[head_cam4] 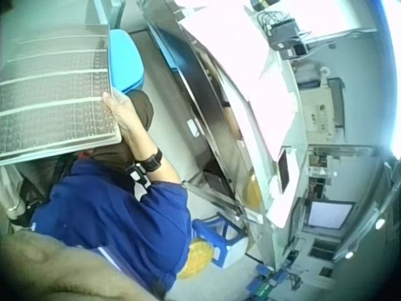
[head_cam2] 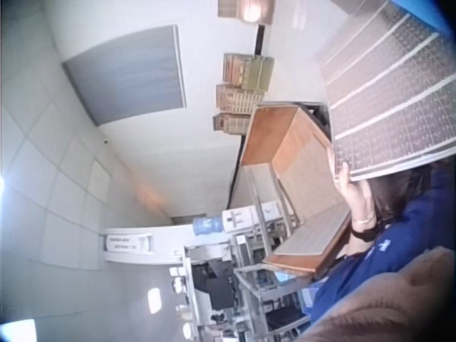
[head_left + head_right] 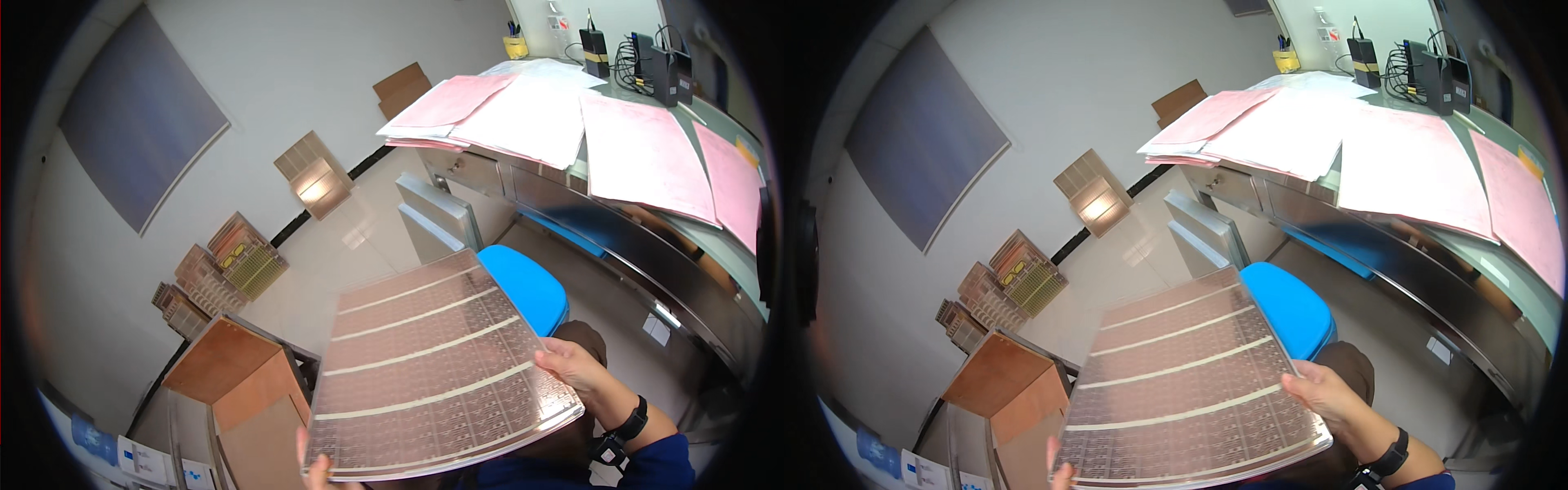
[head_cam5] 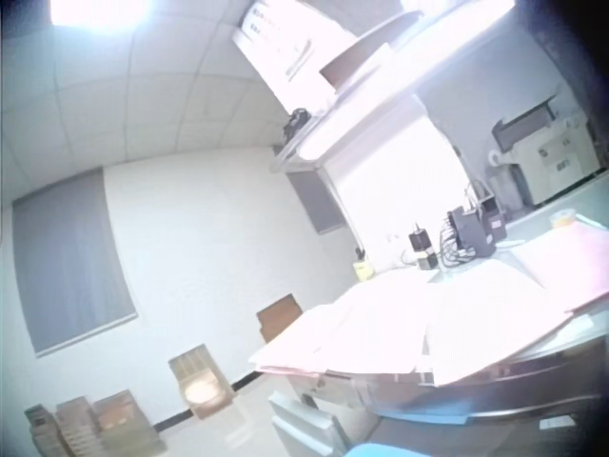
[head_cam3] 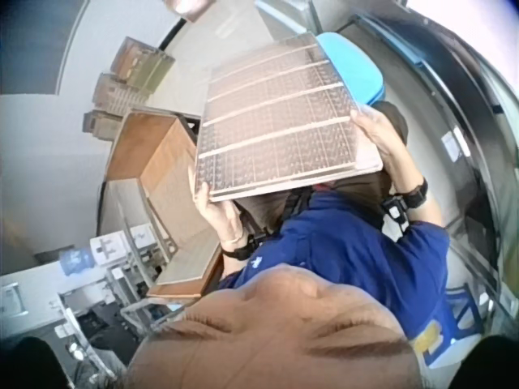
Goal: Sorting through paperwork and then inspecting large copper-colored circuit board panels at a fabrication station.
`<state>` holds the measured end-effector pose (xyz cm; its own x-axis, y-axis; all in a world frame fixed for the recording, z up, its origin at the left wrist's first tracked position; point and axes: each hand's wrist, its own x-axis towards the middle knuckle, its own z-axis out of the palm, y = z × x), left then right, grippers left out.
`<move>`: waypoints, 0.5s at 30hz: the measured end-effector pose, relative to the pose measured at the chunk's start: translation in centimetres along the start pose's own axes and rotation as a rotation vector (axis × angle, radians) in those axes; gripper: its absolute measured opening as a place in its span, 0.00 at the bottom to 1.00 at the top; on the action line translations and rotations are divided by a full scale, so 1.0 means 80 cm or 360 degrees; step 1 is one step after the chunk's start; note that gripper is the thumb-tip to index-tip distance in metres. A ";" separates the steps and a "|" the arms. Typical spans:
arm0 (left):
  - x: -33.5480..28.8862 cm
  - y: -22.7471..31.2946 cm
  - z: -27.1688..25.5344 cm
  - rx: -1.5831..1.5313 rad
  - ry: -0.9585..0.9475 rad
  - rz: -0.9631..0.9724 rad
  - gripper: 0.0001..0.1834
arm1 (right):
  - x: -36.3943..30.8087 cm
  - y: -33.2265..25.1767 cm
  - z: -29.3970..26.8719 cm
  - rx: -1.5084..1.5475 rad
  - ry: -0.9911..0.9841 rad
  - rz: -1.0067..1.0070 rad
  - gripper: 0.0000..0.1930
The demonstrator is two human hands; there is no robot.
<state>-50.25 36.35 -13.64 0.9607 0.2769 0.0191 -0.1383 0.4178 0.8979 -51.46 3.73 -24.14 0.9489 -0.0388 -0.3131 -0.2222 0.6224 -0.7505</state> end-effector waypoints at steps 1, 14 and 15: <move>-0.003 -0.012 0.000 -0.0004 -0.0011 -0.0084 0.33 | -0.002 -0.007 -0.007 -0.0005 0.0001 -0.0005 0.21; 0.030 -0.133 -0.110 0.0271 -0.0441 -0.1395 0.27 | 0.027 -0.030 -0.131 -0.1106 -0.0061 0.0180 0.23; 0.031 -0.147 -0.109 0.0267 -0.0394 -0.1474 0.25 | 0.030 -0.029 -0.139 -0.1109 -0.0051 0.0170 0.23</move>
<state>-48.32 39.65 -27.97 0.6977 -0.2971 -0.6519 0.7155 0.2446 0.6544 -51.16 -6.46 -29.63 0.9177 0.0241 -0.3965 -0.3959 -0.0242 -0.9180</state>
